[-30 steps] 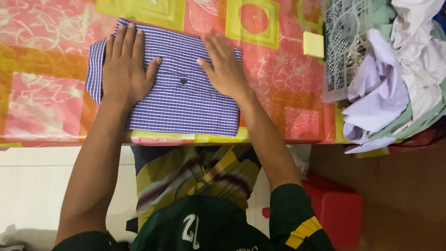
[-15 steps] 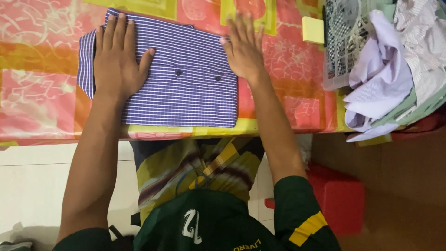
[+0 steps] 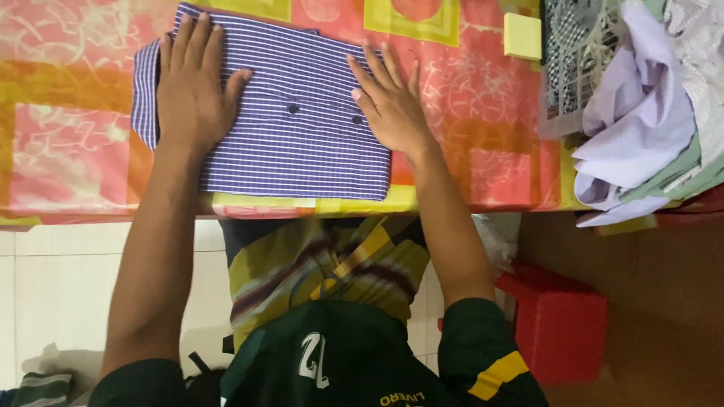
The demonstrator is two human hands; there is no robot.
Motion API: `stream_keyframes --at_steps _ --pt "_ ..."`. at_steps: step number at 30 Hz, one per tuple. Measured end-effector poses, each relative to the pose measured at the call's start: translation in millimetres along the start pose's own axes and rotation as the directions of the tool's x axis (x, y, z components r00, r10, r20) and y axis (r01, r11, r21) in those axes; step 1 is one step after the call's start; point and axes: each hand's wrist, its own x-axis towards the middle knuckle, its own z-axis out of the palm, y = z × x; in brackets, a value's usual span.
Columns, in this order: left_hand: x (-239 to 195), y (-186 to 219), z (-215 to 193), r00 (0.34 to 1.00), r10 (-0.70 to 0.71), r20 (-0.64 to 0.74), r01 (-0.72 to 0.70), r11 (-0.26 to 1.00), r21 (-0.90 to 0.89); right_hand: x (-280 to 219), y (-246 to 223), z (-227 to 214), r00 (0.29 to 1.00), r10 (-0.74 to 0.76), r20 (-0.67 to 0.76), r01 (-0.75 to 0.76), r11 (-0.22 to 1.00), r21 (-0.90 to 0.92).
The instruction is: The person is folding shirts and fastening the buttons on the front of the garments.
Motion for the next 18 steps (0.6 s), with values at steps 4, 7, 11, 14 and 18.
stream_keyframes --at_steps 4,7,11,14,18 --pt "9 18 -1 0.996 0.056 -0.069 -0.055 0.998 0.013 2 7 11 0.993 -0.026 -0.111 0.025 1.000 -0.009" --pt "9 68 -10 0.977 0.194 -0.085 -0.202 0.975 -0.090 -2 8 12 0.990 -0.048 -0.133 0.055 0.997 0.054" --pt "-2 81 14 0.971 0.212 0.110 -0.207 0.977 -0.054 -4 2 9 0.984 -0.047 -0.174 0.045 0.999 -0.020" --pt "-8 81 16 0.973 0.213 0.092 -0.217 0.975 0.046 -20 -32 -7 0.992 0.084 -0.097 -0.092 0.992 -0.086" --pt "-4 84 14 0.975 0.194 0.112 -0.199 0.979 0.036 -46 -55 12 0.980 -0.060 -0.188 0.036 0.991 -0.126"
